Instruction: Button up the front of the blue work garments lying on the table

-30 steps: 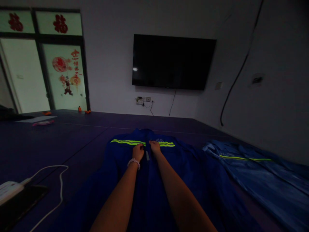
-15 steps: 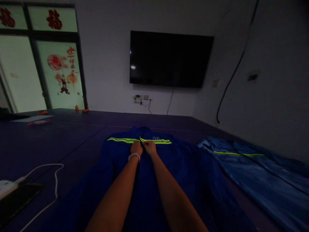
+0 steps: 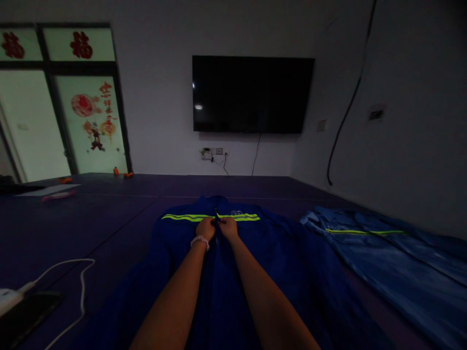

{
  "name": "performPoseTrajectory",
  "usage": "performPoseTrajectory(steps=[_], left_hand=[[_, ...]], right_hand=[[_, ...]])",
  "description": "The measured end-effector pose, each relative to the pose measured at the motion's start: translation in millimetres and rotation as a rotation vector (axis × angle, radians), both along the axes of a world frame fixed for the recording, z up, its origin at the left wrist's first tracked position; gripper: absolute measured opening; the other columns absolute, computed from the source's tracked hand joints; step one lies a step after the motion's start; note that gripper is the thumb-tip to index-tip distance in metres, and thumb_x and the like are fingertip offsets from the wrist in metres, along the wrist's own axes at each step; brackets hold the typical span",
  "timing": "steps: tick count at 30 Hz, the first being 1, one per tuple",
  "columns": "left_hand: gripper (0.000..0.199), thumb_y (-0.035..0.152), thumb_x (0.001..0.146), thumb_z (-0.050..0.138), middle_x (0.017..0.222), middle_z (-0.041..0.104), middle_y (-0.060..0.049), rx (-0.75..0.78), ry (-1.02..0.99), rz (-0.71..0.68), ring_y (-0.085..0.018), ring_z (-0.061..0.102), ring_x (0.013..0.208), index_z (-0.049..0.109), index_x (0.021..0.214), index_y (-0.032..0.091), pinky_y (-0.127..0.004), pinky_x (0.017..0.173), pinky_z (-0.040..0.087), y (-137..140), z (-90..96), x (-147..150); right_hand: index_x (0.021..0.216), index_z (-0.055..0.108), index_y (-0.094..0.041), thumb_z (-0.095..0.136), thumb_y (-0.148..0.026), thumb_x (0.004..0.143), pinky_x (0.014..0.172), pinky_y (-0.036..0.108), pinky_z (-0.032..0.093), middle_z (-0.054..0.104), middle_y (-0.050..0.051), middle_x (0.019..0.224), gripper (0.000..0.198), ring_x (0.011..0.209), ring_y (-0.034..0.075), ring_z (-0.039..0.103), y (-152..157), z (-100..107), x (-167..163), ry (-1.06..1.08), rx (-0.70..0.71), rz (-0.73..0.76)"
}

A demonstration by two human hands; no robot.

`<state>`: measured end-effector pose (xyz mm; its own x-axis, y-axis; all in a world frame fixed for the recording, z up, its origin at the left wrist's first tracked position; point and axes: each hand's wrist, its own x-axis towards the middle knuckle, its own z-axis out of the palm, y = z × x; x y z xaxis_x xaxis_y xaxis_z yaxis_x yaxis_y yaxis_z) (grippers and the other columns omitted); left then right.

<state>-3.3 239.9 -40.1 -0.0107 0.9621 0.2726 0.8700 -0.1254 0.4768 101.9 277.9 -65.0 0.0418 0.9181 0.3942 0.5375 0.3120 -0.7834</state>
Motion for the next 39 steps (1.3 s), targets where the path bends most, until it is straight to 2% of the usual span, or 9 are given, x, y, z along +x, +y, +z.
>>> performPoseTrajectory(steps=[3,7,12,18,21,25,31,35,39], left_hand=[[0.027,0.029,0.084,0.048,0.11,0.054,-0.007,0.003,0.002,0.018,-0.018,0.054,0.095,0.052,0.107,0.016,-0.038,0.081,0.046,1,-0.4,-1],[0.027,0.03,0.084,0.049,0.108,0.055,-0.007,-0.014,0.009,0.033,-0.018,0.055,0.094,0.052,0.106,0.015,-0.038,0.08,0.047,1,-0.4,-1],[0.025,0.029,0.084,0.048,0.106,0.056,-0.007,-0.013,0.008,0.016,-0.017,0.055,0.092,0.053,0.104,0.015,-0.037,0.079,0.047,1,0.3,-1],[0.027,0.029,0.084,0.049,0.109,0.054,-0.007,0.011,0.006,0.029,-0.018,0.054,0.095,0.052,0.106,0.015,-0.039,0.081,0.046,1,-0.6,-1],[0.026,0.029,0.084,0.049,0.109,0.054,-0.007,0.016,0.003,0.037,-0.018,0.054,0.096,0.053,0.106,0.016,-0.039,0.082,0.046,1,-1.2,-1],[0.027,0.029,0.084,0.048,0.11,0.054,-0.007,0.023,-0.002,0.037,-0.018,0.054,0.096,0.052,0.107,0.016,-0.039,0.082,0.046,1,-1.9,-1],[0.026,0.029,0.084,0.048,0.11,0.054,-0.007,0.02,-0.001,0.041,-0.018,0.054,0.096,0.053,0.106,0.016,-0.039,0.082,0.046,3,-2.8,-1],[0.027,0.029,0.084,0.048,0.11,0.054,-0.007,0.018,0.014,0.048,-0.018,0.054,0.095,0.052,0.107,0.016,-0.038,0.081,0.046,3,-2.5,-1],[0.027,0.029,0.084,0.05,0.108,0.054,-0.007,-0.011,0.05,0.054,-0.018,0.055,0.094,0.052,0.107,0.016,-0.037,0.079,0.047,2,-2.7,1]], right_hand=[[0.068,0.063,-0.015,0.056,-0.021,0.076,0.064,0.024,0.042,0.063,0.002,0.07,0.012,0.072,0.015,0.058,3,-3,1,0.038,-0.029,0.02],[0.101,0.055,-0.013,0.048,-0.032,0.085,0.073,0.034,0.047,0.057,0.005,0.099,0.025,0.084,0.015,0.056,8,-6,1,0.1,-0.086,0.065],[0.108,0.051,-0.015,0.048,-0.031,0.085,0.076,0.037,0.047,0.053,0.007,0.109,0.028,0.091,0.017,0.054,13,-8,0,0.216,-0.14,0.121],[0.108,0.051,-0.015,0.048,-0.03,0.085,0.074,0.035,0.048,0.053,0.007,0.108,0.028,0.089,0.017,0.055,12,-5,-1,0.39,-0.198,0.217],[0.102,0.055,-0.013,0.051,-0.025,0.083,0.067,0.031,0.049,0.059,0.005,0.097,0.023,0.079,0.014,0.058,10,-2,2,0.475,-0.221,0.251],[0.087,0.062,-0.014,0.053,-0.007,0.067,0.056,0.022,0.046,0.065,0.001,0.07,0.023,0.061,0.012,0.059,8,1,8,0.586,-0.226,0.268],[0.08,0.064,-0.015,0.046,-0.004,0.053,0.048,0.019,0.042,0.065,-0.002,0.059,0.034,0.051,0.012,0.057,7,1,14,0.723,-0.226,0.256],[0.08,0.063,-0.014,0.048,-0.004,0.055,0.044,0.018,0.038,0.063,-0.002,0.057,0.03,0.047,0.011,0.054,9,1,17,0.768,-0.231,0.234],[0.088,0.06,-0.012,0.055,-0.014,0.072,0.05,0.021,0.043,0.063,0.0,0.071,0.016,0.056,0.01,0.055,12,-2,18,0.777,-0.243,0.22]])
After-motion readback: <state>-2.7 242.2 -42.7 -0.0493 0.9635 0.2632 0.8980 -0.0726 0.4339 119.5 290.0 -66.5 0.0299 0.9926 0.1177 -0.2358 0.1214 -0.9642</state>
